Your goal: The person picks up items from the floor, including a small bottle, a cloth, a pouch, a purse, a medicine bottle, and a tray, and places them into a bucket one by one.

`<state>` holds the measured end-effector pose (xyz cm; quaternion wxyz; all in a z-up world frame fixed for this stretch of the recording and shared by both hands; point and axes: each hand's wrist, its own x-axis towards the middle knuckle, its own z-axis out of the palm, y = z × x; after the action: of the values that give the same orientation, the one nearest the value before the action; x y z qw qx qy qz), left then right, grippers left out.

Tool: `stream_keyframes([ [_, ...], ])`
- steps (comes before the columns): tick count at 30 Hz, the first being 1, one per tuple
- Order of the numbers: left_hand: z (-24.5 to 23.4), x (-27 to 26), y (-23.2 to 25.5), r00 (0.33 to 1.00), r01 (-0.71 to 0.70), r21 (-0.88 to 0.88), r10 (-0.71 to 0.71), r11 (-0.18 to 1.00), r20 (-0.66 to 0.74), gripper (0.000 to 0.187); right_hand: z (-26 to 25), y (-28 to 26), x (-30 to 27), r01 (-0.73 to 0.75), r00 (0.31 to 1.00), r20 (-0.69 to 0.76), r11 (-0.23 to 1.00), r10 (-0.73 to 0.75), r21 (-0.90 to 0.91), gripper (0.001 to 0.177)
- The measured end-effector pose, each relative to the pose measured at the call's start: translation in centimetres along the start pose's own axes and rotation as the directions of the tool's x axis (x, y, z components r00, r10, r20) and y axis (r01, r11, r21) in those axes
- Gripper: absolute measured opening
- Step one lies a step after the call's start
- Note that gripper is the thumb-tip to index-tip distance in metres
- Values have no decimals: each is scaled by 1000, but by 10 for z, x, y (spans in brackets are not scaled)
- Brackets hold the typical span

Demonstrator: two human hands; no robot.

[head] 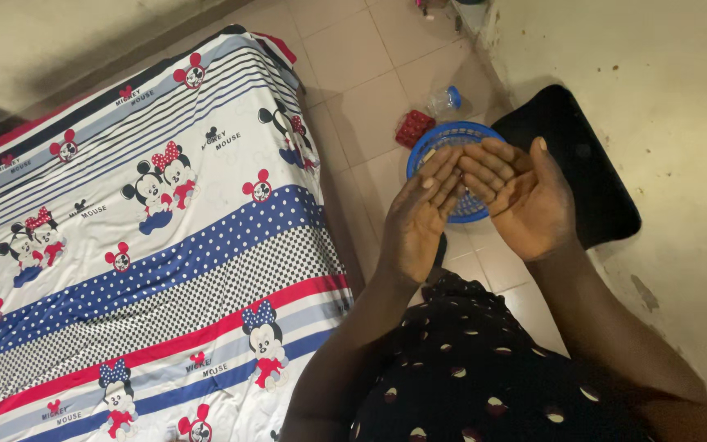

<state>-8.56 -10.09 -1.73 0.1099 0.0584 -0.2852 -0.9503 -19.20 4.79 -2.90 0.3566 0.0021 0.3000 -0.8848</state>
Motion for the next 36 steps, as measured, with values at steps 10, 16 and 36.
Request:
stream_keyframes([
  [10, -45, 137, 45, 998, -2, -22, 1, 1000, -56, 65, 8, -16, 159, -131, 991, -40, 991, 131, 10, 61],
  [16, -69, 201, 62, 997, 37, -17, -38, 999, -61, 67, 5, -27, 223, -127, 992, -25, 990, 126, -52, 59],
  [36, -271, 442, 150, 897, 436, 5, -435, 900, -78, 61, -6, 71, 487, -37, 925, -378, 999, 33, -2, 57],
])
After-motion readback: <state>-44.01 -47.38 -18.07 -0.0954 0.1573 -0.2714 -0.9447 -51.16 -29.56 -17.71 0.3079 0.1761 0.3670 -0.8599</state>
